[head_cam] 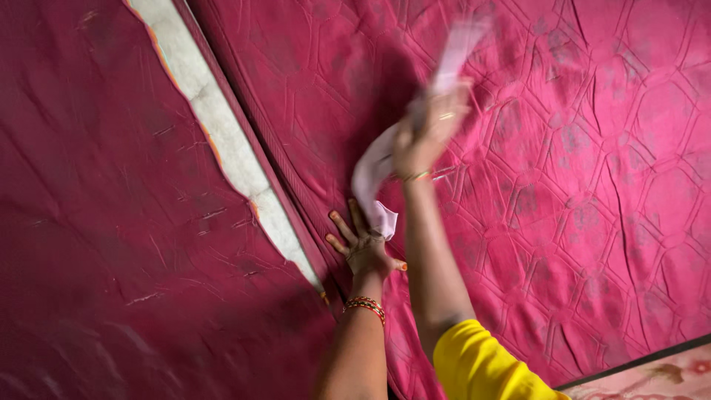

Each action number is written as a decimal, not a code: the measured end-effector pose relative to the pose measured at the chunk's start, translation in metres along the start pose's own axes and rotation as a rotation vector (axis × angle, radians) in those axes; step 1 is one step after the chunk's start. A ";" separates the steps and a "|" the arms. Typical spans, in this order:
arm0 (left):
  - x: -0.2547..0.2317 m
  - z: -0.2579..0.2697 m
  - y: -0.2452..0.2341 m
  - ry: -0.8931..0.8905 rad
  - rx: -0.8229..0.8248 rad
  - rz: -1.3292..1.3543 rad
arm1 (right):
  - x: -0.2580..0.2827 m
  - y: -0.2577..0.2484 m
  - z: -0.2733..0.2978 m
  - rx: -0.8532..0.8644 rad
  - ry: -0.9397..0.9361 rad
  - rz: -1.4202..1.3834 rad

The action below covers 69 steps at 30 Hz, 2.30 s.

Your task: The person wipes a maroon mattress surface using a light pink cloth. They move the cloth across the mattress in repeated strokes, covering different areas and occasionally adjusting the cloth's position.

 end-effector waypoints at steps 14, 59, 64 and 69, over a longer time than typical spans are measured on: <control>0.001 -0.004 0.043 0.041 -0.342 -0.116 | 0.171 0.051 0.134 0.778 -0.409 -0.679; 0.040 0.062 -0.057 0.462 -1.098 0.232 | 0.022 -0.110 0.126 0.581 -0.149 -0.042; 0.038 0.052 -0.015 0.569 -0.973 -0.089 | 0.030 -0.112 0.195 0.826 -0.205 -0.063; 0.097 0.127 0.080 0.497 -0.698 0.046 | 0.058 -0.184 0.302 0.851 -0.128 -0.281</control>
Point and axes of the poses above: each hand's wrist, its own z-axis away from the middle knuckle, its own y-axis out of the palm, x = y × z, the point moved 4 cm from there along -z, towards the middle knuckle, and after that the axes turned 2 degrees about z, right-handed, at the moved point
